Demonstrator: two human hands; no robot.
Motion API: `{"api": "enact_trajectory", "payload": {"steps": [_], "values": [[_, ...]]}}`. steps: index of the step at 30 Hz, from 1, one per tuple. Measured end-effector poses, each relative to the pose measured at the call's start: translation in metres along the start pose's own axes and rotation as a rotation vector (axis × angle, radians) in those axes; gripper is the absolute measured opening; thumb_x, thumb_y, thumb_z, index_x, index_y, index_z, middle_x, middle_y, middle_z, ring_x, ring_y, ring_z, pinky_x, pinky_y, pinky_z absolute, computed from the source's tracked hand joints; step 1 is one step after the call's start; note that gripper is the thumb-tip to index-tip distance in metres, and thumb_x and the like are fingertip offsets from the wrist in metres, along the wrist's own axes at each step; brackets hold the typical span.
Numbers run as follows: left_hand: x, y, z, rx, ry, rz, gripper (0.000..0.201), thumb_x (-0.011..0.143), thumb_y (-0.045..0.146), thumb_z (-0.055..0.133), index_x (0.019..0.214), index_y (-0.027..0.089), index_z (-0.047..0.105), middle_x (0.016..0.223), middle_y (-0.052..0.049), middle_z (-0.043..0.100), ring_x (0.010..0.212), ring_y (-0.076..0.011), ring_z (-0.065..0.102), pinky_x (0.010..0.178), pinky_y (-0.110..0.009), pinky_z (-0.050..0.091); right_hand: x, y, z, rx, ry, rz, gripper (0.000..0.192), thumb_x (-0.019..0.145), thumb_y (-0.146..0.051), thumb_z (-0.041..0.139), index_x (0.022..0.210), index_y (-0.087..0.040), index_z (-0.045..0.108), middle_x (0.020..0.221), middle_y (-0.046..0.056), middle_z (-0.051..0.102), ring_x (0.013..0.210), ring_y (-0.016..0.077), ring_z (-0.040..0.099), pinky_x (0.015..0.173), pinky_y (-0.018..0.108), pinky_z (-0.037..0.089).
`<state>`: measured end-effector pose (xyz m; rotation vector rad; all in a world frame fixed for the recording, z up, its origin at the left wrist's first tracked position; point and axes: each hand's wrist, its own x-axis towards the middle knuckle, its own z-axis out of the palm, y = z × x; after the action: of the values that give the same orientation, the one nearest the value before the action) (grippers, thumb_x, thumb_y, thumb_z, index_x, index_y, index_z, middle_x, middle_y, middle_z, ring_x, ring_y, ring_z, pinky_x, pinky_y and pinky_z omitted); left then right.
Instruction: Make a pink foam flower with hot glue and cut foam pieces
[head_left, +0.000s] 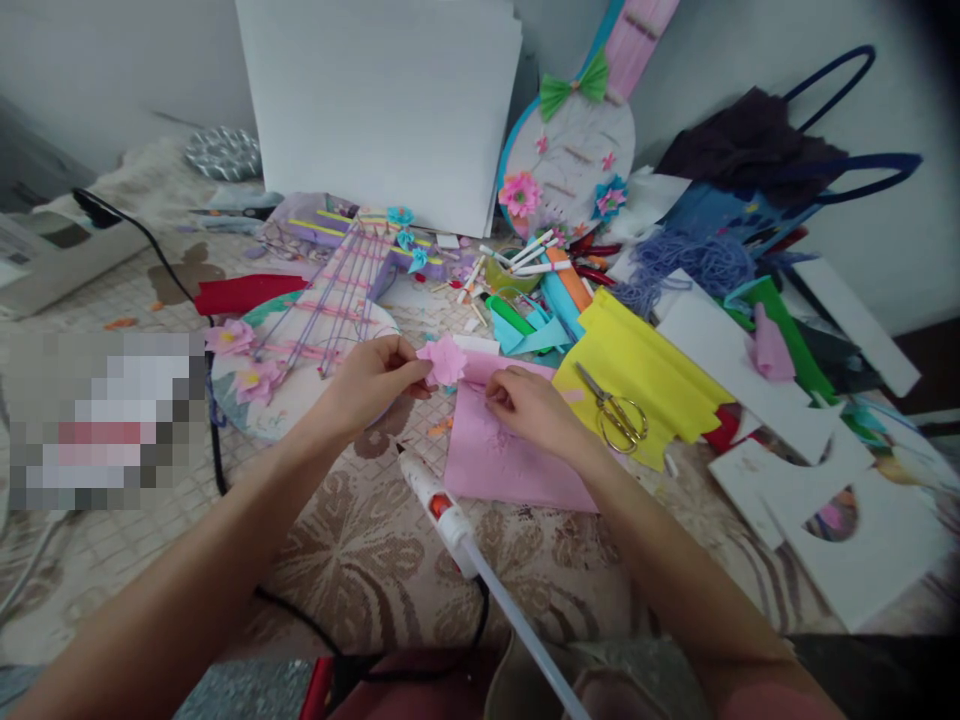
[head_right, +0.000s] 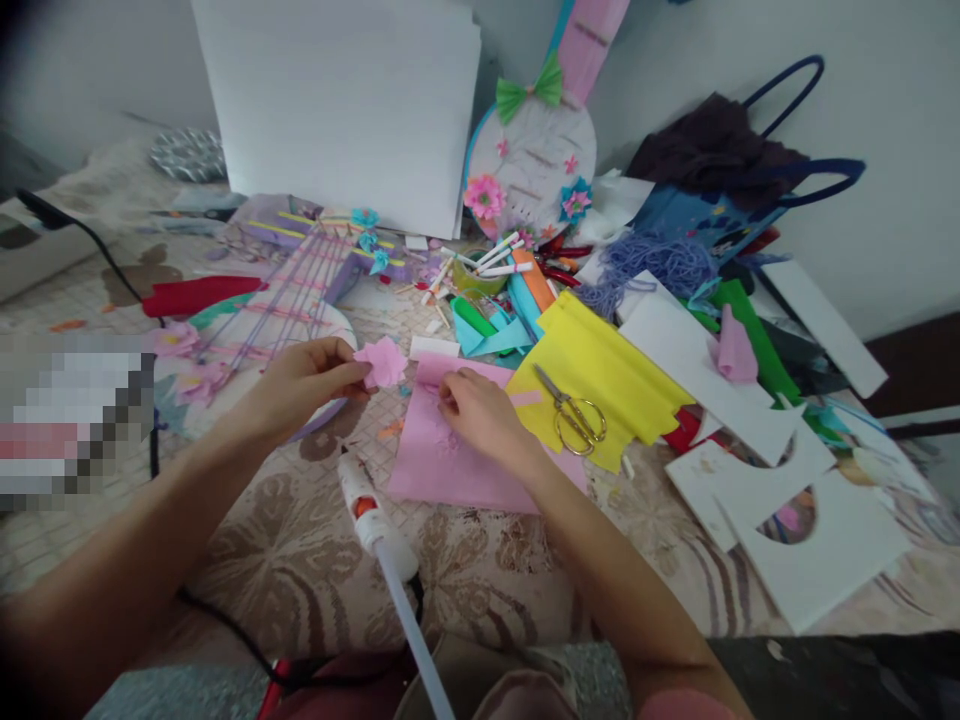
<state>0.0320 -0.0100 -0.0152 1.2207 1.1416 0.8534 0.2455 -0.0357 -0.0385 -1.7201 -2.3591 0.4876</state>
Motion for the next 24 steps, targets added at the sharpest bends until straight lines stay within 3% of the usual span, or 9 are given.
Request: {"api": "enact_trajectory", "payload": {"steps": [9,15,20,24], "values": [[0.0,-0.002,0.003,-0.027,-0.024,-0.013,0.017,0.068,0.023,0.064,0.065,0.015,0.049,0.059,-0.002,0.061,0.053,-0.0098,0.058,0.052,-0.021,0.047,0.001,0.003,0.001,-0.005,-0.023,0.016,0.01,0.074,-0.011,0.049,0.077,-0.017,0.056,0.078,0.004,0.058,0.072,0.0161,0.053,0.064,0.026,0.035],[0.001,-0.004,0.003,-0.019,-0.027,-0.003,0.017,0.069,0.023,0.064,0.065,0.015,0.049,0.06,-0.002,0.061,0.054,-0.0102,0.059,0.053,-0.022,0.048,0.005,-0.005,0.001,0.032,0.035,-0.055,0.011,0.083,-0.018,0.048,0.087,-0.017,0.058,0.089,0.005,0.059,0.081,0.0165,0.054,0.067,0.026,0.036],[0.0,-0.005,0.003,-0.014,-0.042,0.005,0.017,0.069,0.024,0.064,0.067,0.015,0.05,0.061,-0.002,0.062,0.055,-0.0104,0.059,0.055,-0.022,0.049,0.012,-0.014,0.01,-0.139,-0.048,-0.087,0.017,0.085,-0.017,0.045,0.099,-0.018,0.056,0.096,0.008,0.059,0.085,0.0198,0.055,0.066,0.028,0.035],[-0.001,-0.005,0.004,-0.01,-0.036,0.002,0.016,0.07,0.023,0.063,0.067,0.015,0.05,0.061,-0.001,0.061,0.055,-0.0104,0.06,0.056,-0.023,0.05,0.016,-0.018,0.011,-0.204,-0.108,-0.101,0.016,0.085,-0.016,0.043,0.097,-0.017,0.055,0.097,0.01,0.059,0.083,0.0214,0.055,0.062,0.028,0.035]]}}
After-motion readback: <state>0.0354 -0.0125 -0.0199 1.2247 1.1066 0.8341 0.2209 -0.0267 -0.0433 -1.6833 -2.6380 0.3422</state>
